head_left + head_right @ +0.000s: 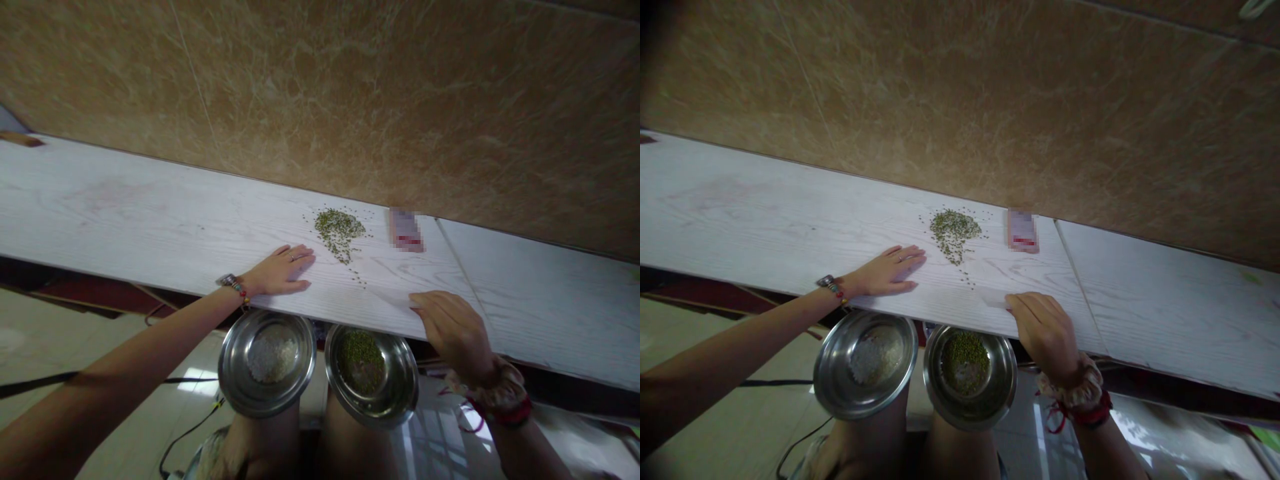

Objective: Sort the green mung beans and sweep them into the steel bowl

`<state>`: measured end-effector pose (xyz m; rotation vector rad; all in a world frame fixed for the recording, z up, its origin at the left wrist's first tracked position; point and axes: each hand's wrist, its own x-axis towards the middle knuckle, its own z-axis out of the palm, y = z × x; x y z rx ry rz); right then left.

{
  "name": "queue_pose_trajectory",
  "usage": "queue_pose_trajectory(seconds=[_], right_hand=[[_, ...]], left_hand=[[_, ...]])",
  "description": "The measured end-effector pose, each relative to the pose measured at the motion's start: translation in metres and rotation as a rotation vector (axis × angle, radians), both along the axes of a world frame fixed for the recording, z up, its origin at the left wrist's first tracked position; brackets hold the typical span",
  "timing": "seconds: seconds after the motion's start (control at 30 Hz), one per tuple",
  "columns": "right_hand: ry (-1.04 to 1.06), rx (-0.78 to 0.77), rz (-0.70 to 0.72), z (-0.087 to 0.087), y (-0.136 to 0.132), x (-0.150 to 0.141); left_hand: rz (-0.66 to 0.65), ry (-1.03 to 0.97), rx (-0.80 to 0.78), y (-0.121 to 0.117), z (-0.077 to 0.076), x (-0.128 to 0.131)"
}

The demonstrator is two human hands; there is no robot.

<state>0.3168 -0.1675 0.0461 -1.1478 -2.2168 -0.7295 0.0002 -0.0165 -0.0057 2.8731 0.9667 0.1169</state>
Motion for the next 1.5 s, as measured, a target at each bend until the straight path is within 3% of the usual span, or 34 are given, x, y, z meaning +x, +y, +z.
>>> queue_pose_trajectory(seconds=[0.17, 0.47, 0.77, 1.07, 1.3, 1.5], right_hand=[[-0.001, 0.029, -0.062, -0.005, 0.008, 0.003], [0.029, -0.018, -0.024, -0.012, 0.003, 0.004], [0.009, 0.02, -0.026, -0.006, 0.004, 0.004], [-0.004, 0.041, -0.074, -0.012, 0.014, 0.007], [-0.004, 0.022, 0.01, -0.003, 0.005, -0.002], [0.006, 0.023, 0.034, -0.006, 0.004, -0.001]], left_hand=[[0.0, -0.026, 0.001, 0.0, 0.0, 0.0], [0.001, -0.042, 0.01, 0.002, -0.002, -0.001], [-0.003, -0.046, -0.007, 0.001, 0.0, 0.0], [-0.01, -0.064, -0.009, 0.001, 0.0, 0.0], [0.01, -0.038, -0.007, 0.0, 0.001, 0.0], [0.0, -0.055, 0.017, 0.0, -0.001, -0.001]])
